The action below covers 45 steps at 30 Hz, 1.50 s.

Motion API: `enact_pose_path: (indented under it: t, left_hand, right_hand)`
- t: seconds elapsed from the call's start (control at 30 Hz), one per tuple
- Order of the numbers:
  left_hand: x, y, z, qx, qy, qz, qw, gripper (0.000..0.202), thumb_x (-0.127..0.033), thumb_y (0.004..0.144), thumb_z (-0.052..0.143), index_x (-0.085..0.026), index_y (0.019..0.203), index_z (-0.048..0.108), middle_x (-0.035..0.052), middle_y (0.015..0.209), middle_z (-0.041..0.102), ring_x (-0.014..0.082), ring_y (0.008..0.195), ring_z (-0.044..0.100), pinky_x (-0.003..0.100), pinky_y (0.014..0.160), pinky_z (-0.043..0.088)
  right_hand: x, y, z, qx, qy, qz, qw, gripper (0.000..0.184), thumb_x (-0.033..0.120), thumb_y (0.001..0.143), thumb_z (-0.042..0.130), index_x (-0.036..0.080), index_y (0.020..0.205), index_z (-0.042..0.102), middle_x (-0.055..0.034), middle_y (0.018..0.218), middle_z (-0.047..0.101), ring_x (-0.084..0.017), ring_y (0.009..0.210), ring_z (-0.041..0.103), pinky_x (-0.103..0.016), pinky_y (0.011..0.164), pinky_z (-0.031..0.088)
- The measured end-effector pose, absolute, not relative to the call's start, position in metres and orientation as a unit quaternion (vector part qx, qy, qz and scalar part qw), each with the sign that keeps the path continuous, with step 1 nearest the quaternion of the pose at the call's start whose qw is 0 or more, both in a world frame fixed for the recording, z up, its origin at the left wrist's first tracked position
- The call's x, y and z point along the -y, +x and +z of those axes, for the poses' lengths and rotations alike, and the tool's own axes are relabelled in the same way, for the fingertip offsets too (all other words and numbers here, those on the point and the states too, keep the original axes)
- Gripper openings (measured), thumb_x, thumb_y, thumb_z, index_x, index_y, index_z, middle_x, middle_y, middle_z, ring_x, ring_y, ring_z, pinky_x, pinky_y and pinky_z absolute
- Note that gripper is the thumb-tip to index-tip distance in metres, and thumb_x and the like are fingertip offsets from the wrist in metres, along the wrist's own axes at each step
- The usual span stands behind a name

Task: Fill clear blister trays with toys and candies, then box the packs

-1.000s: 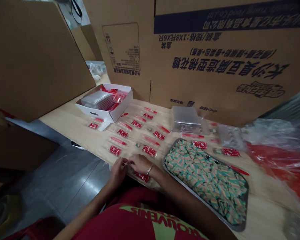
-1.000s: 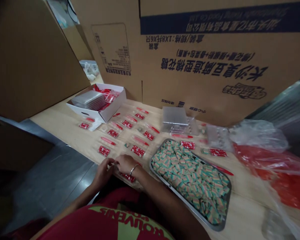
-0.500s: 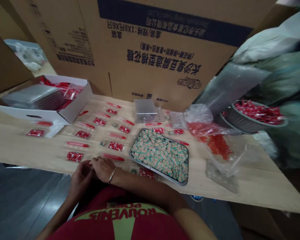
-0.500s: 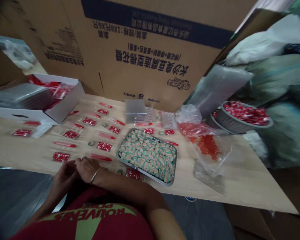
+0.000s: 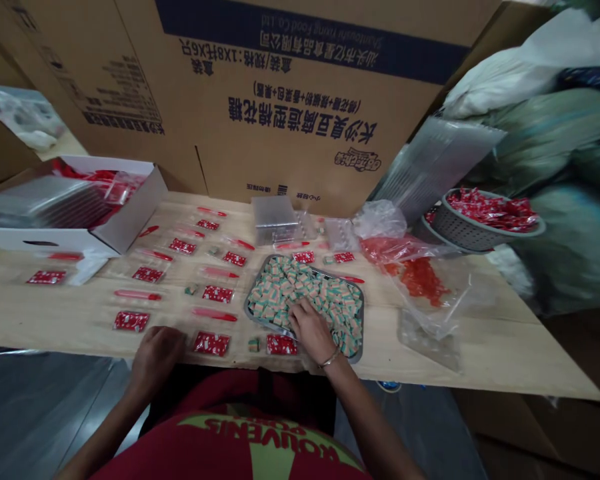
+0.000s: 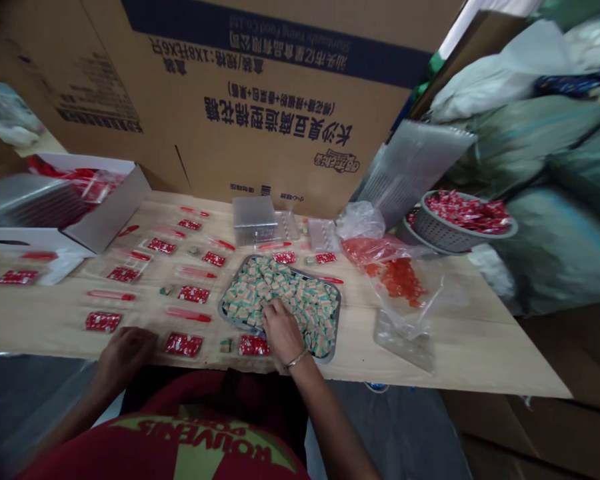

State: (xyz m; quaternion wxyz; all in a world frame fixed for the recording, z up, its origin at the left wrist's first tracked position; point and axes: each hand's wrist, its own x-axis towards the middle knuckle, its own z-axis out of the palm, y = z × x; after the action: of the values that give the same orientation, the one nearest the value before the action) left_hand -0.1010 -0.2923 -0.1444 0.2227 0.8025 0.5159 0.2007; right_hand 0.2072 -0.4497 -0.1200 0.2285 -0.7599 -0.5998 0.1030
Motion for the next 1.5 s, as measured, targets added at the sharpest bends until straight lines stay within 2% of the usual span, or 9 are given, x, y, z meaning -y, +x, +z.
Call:
enact_pose_path:
  t: [0.2,0.43,0.6,0.77,0.9,1.0,1.13,1.33,1.5]
  left_hand:
    - [0.290,-0.101,-0.145,-0.498,0.816,0.206,0.209,0.023,-0.043,0.067,0.050,-0.023,0.064,0.061,0.0046,0.068,0.058,0.0207,0.064,0.057,0.034,0.065,0.050]
    - [0.294,-0.054,-0.127,-0.405,0.862,0.277,0.128,0.022,-0.039,0.078,0.052,-0.022,0.079,0.065,0.0080,0.089,0.063,0.0241,0.085,0.059,0.037,0.078,0.047]
    - [0.304,0.061,-0.099,-0.211,0.933,0.197,0.213,0.022,-0.025,0.087,0.045,-0.021,0.083,0.066,0.0055,0.083,0.064,0.0185,0.082,0.058,0.030,0.075,0.045]
    - [0.328,0.148,-0.094,-0.182,0.966,0.086,0.161,0.013,-0.024,0.081,0.058,-0.016,0.078,0.067,0.0100,0.087,0.063,0.0250,0.092,0.056,0.039,0.082,0.043]
    - [0.337,0.149,-0.104,-0.153,0.963,0.118,0.190,0.011,-0.014,0.079,0.057,-0.017,0.074,0.066,0.0081,0.085,0.063,0.0234,0.093,0.056,0.037,0.082,0.043]
    - [0.336,0.130,-0.114,-0.184,0.911,0.167,0.328,0.015,-0.010,0.076,0.054,-0.017,0.068,0.064,0.0031,0.073,0.063,0.0165,0.075,0.059,0.028,0.071,0.044]
    - [0.327,0.108,-0.123,-0.277,0.847,0.151,0.427,0.012,-0.012,0.071,0.055,-0.018,0.069,0.065,-0.0018,0.062,0.062,0.0122,0.059,0.056,0.022,0.056,0.041]
    - [0.310,0.127,-0.103,-0.243,0.925,0.134,0.261,0.015,-0.015,0.078,0.053,-0.018,0.075,0.067,0.0038,0.077,0.063,0.0154,0.073,0.058,0.026,0.066,0.043]
    - [0.308,0.165,-0.096,-0.184,0.973,0.089,0.109,0.012,-0.017,0.081,0.056,-0.015,0.079,0.068,0.0127,0.093,0.063,0.0268,0.096,0.055,0.039,0.082,0.043]
  right_hand:
    - [0.435,0.234,-0.123,0.488,-0.772,0.171,0.370,0.012,0.017,0.083,0.047,0.018,0.079,0.058,-0.0010,0.074,0.060,-0.014,0.069,0.056,-0.024,0.065,0.043]
    - [0.421,0.266,-0.107,0.487,-0.818,0.155,0.265,0.012,0.014,0.076,0.053,0.019,0.071,0.062,-0.0013,0.074,0.062,-0.014,0.068,0.055,-0.023,0.063,0.038]
    - [0.434,0.275,-0.119,0.451,-0.754,0.219,0.423,0.008,0.023,0.076,0.051,0.018,0.071,0.057,-0.0002,0.066,0.059,-0.014,0.064,0.055,-0.024,0.061,0.042]
    - [0.454,0.272,-0.136,0.351,-0.740,0.242,0.521,0.017,0.030,0.077,0.052,0.017,0.086,0.059,-0.0013,0.070,0.062,-0.015,0.061,0.057,-0.026,0.058,0.047]
    - [0.464,0.268,-0.144,0.351,-0.757,0.229,0.502,0.016,0.026,0.076,0.051,0.017,0.081,0.062,-0.0023,0.072,0.065,-0.015,0.062,0.059,-0.026,0.060,0.048]
    - [0.451,0.270,-0.140,0.353,-0.748,0.234,0.511,0.017,0.026,0.077,0.051,0.016,0.084,0.064,-0.0036,0.076,0.067,-0.015,0.065,0.061,-0.026,0.061,0.049]
    - [0.407,0.274,-0.122,0.388,-0.812,0.201,0.387,0.020,0.017,0.080,0.051,0.016,0.095,0.065,-0.0030,0.077,0.068,-0.014,0.067,0.062,-0.025,0.064,0.049]
    - [0.392,0.266,-0.099,0.453,-0.848,0.111,0.251,0.014,0.014,0.082,0.052,0.017,0.084,0.066,-0.0100,0.096,0.064,-0.017,0.078,0.061,-0.026,0.072,0.044]
    - [0.434,0.273,-0.110,0.434,-0.821,0.171,0.328,0.010,0.017,0.081,0.052,0.016,0.083,0.063,-0.0036,0.076,0.065,-0.015,0.070,0.060,-0.024,0.065,0.043]
